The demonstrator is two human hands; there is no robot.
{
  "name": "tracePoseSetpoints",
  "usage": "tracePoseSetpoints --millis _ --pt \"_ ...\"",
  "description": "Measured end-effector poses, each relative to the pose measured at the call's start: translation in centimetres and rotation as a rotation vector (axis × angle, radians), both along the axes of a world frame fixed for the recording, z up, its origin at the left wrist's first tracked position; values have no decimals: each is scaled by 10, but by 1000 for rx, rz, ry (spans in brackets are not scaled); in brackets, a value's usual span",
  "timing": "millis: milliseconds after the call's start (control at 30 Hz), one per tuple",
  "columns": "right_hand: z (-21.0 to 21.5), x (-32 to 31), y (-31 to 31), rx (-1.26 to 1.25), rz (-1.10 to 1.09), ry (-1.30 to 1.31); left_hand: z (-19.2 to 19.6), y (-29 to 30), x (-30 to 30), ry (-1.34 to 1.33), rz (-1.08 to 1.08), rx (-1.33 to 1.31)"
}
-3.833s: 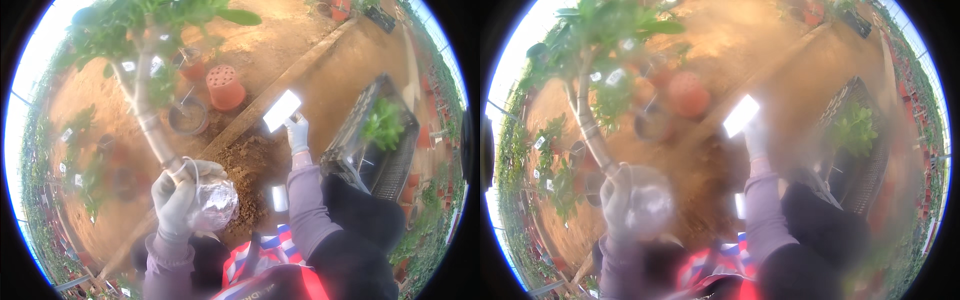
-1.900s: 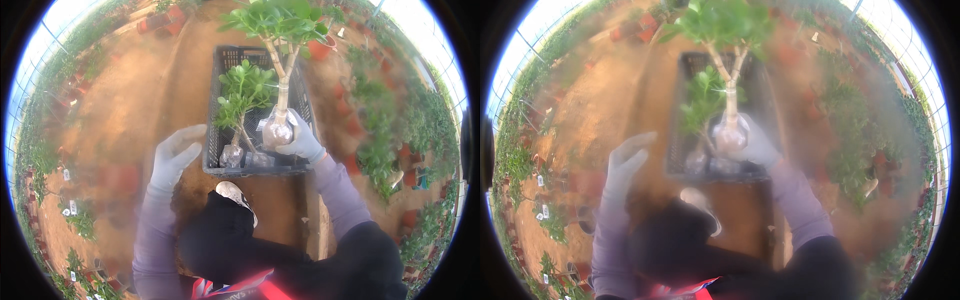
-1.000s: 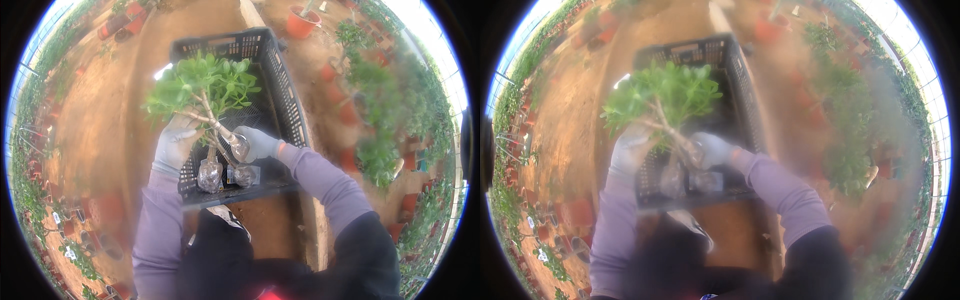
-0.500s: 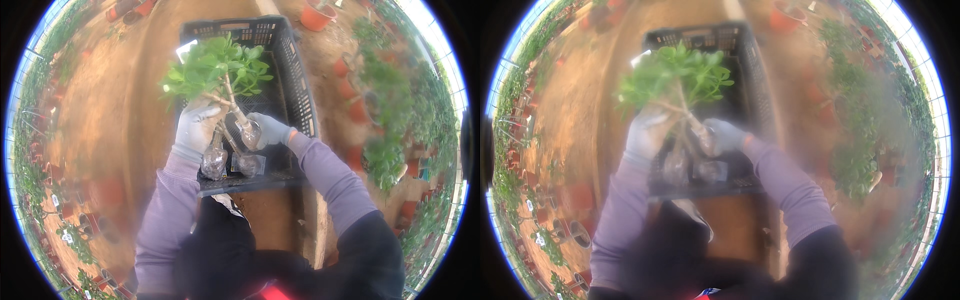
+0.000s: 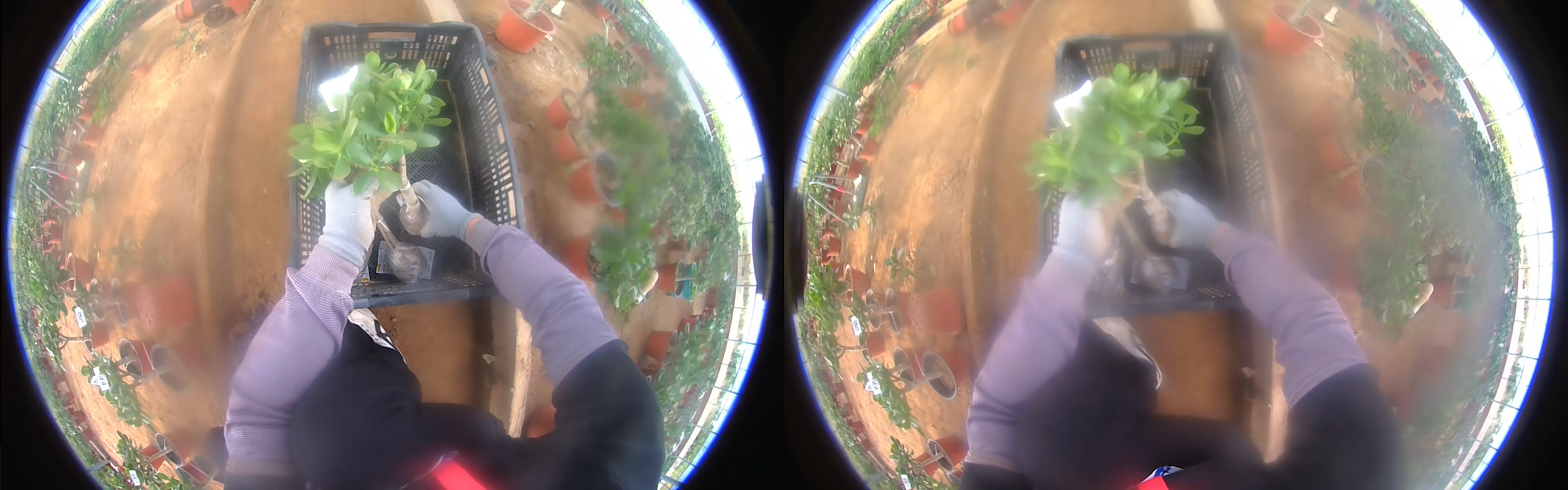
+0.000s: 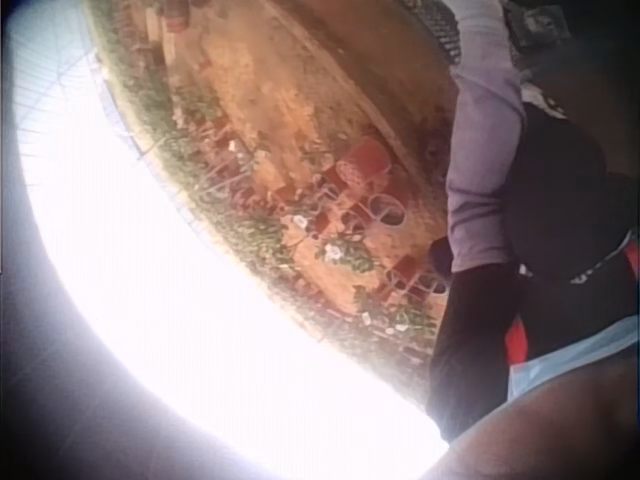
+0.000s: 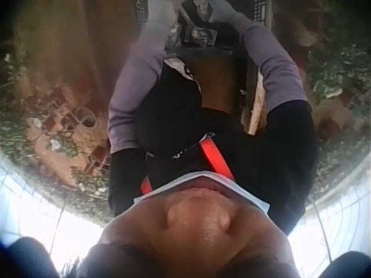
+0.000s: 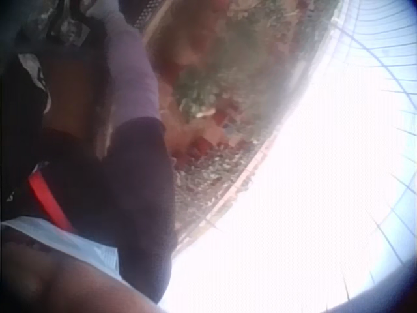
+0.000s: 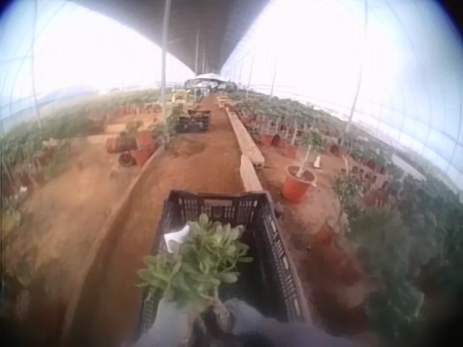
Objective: The person removes small potted plants from their containers, loosens the root ball, wraps the roots in clear plastic, and places the wrapped plants into a black crate. The person repeats this process for several plants.
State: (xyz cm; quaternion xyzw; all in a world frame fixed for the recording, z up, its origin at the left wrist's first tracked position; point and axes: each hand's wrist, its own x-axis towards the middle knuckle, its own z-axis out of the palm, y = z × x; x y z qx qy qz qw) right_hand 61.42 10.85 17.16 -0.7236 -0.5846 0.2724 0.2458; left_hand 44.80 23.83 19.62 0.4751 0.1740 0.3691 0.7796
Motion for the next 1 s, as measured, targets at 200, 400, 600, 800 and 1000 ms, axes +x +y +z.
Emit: tracePoseSetpoints --millis 200,400,600,800,1000 --pt "5 -11 -1 -59 19 -122 -18 -15 -1 251 89 222" --pt "6 3 4 -264 67 -100 -7 -16 -13 451 78 622" --pt "-43 57 12 10 -993 1020 -17 -15 -19 202 2 -142" --pt "-155 105 28 318 -1329 1492 -19 -24 -35 141 12 -77" --pt "-145 118 24 151 -1226 1399 -1 -31 -44 50 -44 -347"
